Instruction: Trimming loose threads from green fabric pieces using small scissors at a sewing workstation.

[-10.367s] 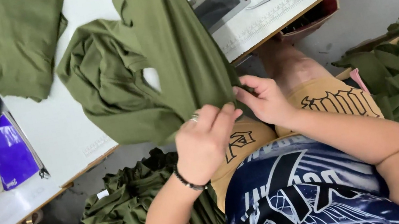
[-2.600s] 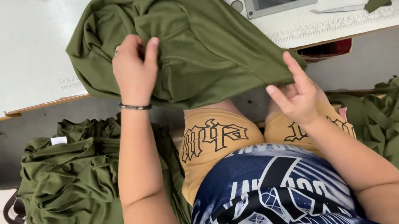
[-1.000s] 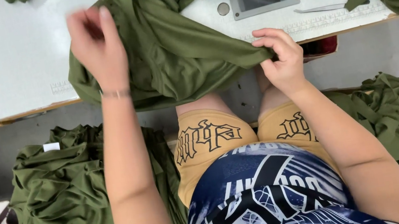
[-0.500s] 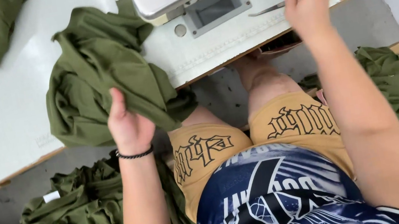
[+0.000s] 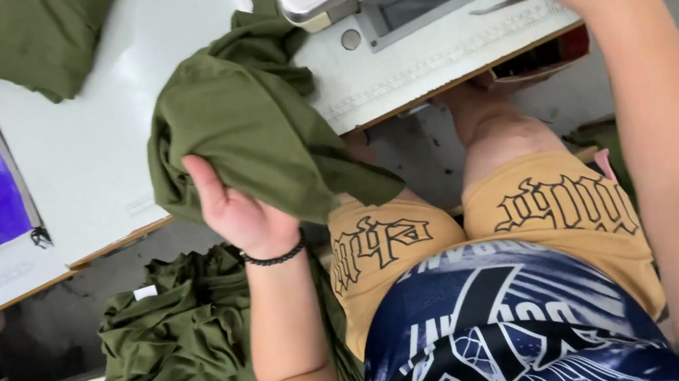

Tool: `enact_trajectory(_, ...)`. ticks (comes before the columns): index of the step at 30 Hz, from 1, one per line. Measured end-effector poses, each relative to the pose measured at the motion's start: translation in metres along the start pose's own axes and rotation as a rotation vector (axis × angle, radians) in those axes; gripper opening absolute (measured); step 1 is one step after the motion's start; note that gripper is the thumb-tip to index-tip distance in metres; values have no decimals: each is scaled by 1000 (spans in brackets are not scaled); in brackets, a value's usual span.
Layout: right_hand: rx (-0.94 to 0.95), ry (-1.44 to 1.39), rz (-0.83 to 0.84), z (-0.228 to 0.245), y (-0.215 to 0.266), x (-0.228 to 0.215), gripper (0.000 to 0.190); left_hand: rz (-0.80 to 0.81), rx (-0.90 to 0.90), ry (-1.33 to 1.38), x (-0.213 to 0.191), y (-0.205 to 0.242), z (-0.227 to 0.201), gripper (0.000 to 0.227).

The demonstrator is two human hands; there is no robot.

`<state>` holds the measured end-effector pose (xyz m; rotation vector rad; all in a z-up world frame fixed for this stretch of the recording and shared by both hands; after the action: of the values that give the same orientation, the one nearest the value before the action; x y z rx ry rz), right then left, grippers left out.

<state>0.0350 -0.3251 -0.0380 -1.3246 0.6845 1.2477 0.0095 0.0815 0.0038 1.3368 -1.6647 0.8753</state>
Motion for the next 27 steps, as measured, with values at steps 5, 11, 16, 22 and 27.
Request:
enact_trajectory(5, 645, -1377, -468, 80, 64, 18, 9, 35, 61, 4, -8, -5, 33, 58)
enact_trajectory(11, 362, -1478, -132, 215, 26, 58, 15, 82, 30, -145, -20, -4, 66, 56)
enact_trajectory(16, 487, -1629, -179, 196, 28, 50, 3, 40, 96, -508, -22, 24, 19, 46)
enact_trajectory(22, 342, -1507, -158, 156, 20, 41, 13, 175, 173, -1810, 33, 40, -33, 12)
enact_trajectory(27, 132, -1398, -61, 173, 8, 5, 29, 645, 548, -1938, 77, -16, 23, 42)
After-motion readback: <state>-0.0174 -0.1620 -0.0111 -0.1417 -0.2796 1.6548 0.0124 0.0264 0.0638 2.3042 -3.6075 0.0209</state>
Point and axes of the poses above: each hand's wrist, its own y-axis away from the middle knuckle, its own x-axis out of the palm, z = x × y, the point moved 9 cm from there along -y, towards the middle knuckle, and after that the axes turned 3 degrees about -y, right-handed, at the moved point
